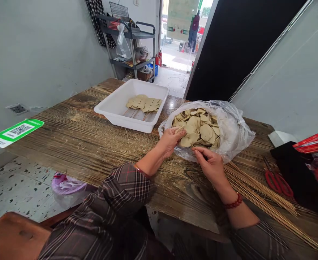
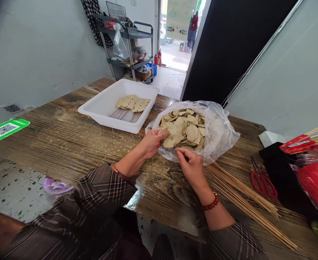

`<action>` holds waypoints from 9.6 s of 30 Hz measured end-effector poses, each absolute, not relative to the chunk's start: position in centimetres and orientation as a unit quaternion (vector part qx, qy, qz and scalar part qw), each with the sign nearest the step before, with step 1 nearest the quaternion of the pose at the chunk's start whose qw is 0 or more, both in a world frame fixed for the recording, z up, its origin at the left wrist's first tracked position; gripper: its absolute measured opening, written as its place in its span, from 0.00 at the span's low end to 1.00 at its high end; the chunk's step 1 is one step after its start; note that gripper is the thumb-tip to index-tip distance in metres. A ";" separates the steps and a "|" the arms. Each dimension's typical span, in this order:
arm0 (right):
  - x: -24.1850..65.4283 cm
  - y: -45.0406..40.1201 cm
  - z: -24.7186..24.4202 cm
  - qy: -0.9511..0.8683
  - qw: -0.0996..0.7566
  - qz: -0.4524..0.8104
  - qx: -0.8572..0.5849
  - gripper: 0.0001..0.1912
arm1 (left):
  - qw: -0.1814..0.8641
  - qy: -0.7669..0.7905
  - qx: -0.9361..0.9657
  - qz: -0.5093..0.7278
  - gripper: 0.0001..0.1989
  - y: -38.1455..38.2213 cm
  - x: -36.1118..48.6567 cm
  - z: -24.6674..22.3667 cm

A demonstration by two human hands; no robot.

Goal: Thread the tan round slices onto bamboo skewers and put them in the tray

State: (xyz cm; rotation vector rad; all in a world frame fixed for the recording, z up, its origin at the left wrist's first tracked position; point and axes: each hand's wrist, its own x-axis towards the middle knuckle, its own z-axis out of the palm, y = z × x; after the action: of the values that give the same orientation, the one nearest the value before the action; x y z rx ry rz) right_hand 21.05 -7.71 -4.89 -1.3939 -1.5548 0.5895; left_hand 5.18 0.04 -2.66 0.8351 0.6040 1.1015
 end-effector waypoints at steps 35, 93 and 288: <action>23.8 -6.1 -4.1 -0.492 0.601 0.252 -0.578 0.19 | 0.021 0.509 0.823 0.250 0.15 2.0 3.1 -3.6; 23.4 -7.1 -3.2 -0.566 0.522 0.321 -0.552 0.15 | 0.697 0.328 0.350 0.533 0.11 2.5 3.0 -2.0; 23.6 -6.4 -3.7 -0.502 0.585 0.271 -0.577 0.19 | 0.025 0.515 0.831 0.206 0.10 1.5 4.9 -3.8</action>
State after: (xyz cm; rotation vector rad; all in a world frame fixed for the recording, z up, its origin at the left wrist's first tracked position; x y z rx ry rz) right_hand 23.64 -6.36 -3.75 -1.3451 -1.1711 0.6312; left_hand 4.88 1.53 -3.79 2.5703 1.5936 0.6380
